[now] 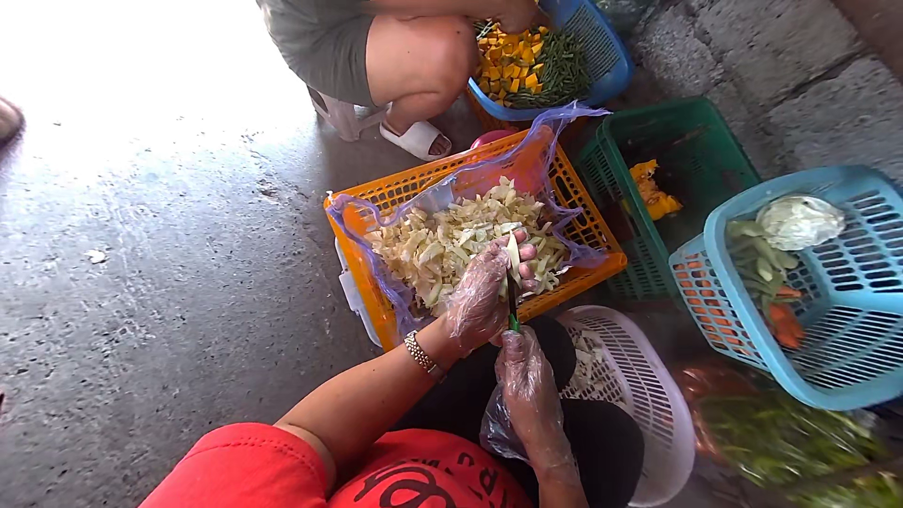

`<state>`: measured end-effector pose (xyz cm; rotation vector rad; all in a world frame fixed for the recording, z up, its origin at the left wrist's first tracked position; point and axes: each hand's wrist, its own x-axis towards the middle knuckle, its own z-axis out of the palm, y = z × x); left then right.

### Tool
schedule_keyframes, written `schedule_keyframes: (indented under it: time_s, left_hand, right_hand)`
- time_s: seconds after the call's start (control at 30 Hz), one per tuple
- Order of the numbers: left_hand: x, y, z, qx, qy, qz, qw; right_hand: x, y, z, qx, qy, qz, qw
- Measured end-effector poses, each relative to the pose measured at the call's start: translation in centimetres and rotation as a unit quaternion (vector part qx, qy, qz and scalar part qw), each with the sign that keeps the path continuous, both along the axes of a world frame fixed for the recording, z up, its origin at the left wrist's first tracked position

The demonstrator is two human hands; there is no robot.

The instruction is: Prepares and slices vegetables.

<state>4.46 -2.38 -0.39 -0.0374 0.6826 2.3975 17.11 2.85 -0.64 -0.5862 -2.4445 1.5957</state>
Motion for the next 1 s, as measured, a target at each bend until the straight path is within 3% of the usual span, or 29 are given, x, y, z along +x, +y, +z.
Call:
schedule_keyframes:
  time_s: [0.47, 0.6, 0.73, 0.87, 1.0]
  left_hand:
    - [1.0, 0.1, 0.7, 0.006, -0.006, 0.058, 0.998]
    - [1.1, 0.1, 0.8, 0.015, 0.024, 0.053, 0.998]
    - [1.0, -0.1, 1.6, -0.042, 0.046, 0.022, 0.998]
    - [0.5, -0.4, 0.9, -0.005, 0.099, -0.027, 0.995]
    - [0.7, -0.5, 0.5, 0.002, 0.131, -0.018, 0.991]
  right_hand:
    - [-0.2, -0.8, -0.1, -0.001, 0.022, -0.013, 1.0]
    - [-0.3, -0.5, 0.3, 0.022, 0.026, -0.015, 0.999]
    - [-0.1, -0.6, 0.1, 0.019, 0.019, -0.016, 1.0]
    - [-0.2, -0.4, 0.3, 0.026, 0.016, -0.008, 0.999]
    - [-0.4, -0.6, 0.3, 0.035, 0.016, -0.01, 0.999]
